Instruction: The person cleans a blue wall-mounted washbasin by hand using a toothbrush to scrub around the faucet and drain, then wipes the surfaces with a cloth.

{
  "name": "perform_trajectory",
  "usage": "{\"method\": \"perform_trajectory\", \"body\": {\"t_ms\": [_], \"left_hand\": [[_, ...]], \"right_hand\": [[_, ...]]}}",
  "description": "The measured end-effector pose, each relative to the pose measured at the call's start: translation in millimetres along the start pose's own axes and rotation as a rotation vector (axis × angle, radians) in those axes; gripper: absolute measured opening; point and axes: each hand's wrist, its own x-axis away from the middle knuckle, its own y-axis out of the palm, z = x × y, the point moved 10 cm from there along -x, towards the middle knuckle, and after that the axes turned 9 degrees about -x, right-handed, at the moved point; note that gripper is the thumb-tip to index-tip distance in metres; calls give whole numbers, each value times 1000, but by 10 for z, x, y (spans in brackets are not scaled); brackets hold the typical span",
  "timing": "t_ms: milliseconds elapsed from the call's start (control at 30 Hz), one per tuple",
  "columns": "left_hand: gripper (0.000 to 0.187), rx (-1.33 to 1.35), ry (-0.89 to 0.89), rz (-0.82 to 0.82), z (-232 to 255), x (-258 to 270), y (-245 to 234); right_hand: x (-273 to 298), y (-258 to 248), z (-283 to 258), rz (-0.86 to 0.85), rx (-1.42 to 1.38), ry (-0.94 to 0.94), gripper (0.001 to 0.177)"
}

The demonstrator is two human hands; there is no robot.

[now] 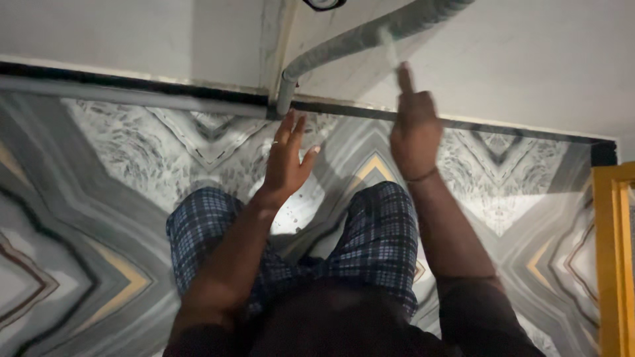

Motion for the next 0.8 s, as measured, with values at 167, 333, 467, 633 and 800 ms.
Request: {"method": "perform_trajectory", "body": {"t_ms": [167, 333, 467, 633, 800], "left_hand": [[74, -49, 6, -10, -2, 14, 43], [76, -53, -7, -24, -20, 30, 110], [77, -45, -45, -107, -36, 51, 194], [74, -77, 59, 5, -3, 105, 114], [75, -86, 71, -20, 58, 98, 173]], "right_hand": [[164, 442, 71, -143, 6, 74, 64], [145, 440, 50, -24, -71, 50, 59], [173, 518, 73, -91, -35, -12, 58], [403, -6, 687, 201, -58, 42, 49], [199, 335, 791, 89, -182, 14, 20]]}}
